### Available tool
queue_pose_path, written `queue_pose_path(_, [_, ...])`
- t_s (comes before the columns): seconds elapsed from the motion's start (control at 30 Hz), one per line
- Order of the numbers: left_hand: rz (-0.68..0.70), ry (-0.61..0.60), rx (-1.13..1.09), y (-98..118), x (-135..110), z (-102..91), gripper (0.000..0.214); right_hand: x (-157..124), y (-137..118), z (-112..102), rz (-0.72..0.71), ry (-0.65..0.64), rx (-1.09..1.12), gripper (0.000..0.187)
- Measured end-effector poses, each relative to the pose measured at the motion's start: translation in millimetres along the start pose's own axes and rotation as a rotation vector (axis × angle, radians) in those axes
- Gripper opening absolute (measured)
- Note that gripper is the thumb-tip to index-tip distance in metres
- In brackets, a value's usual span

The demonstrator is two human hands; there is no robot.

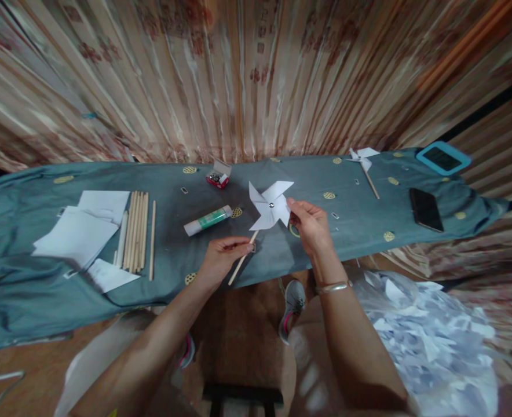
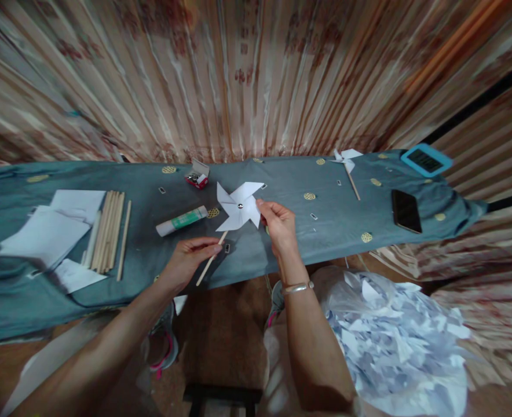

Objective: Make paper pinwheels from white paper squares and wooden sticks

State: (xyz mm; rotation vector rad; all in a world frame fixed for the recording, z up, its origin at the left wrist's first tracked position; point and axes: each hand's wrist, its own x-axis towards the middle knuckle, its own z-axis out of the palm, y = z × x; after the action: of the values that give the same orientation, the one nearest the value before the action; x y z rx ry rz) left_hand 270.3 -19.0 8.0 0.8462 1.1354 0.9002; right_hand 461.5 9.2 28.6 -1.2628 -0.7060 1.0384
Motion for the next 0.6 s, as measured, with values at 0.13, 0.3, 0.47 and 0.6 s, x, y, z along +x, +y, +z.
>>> queue_pose_path(0.13, [0.008,0.041,-0.017,-0.4,0.9,0.2,0.03,-1.8,1.1,1.3,0.032,-0.005,-0.003,0.036])
queue_pose_path(0.3, [0.024,0.048,-0.017,-1.4,1.2,0.0,0.031,-3.0,1.7,2.3,0.065,-0.018,-0.006,0.035])
queue_pose_path(0.47, [0.016,0.049,-0.061,0.0,1.3,0.5,0.032,-4.0,1.8,4.4,0.097,-0.015,0.002,0.036])
queue_pose_path(0.6, [0.022,0.061,-0.069,1.3,0.9,1.2,0.033,-7.0,1.1,7.1,0.114,-0.029,0.019,0.036])
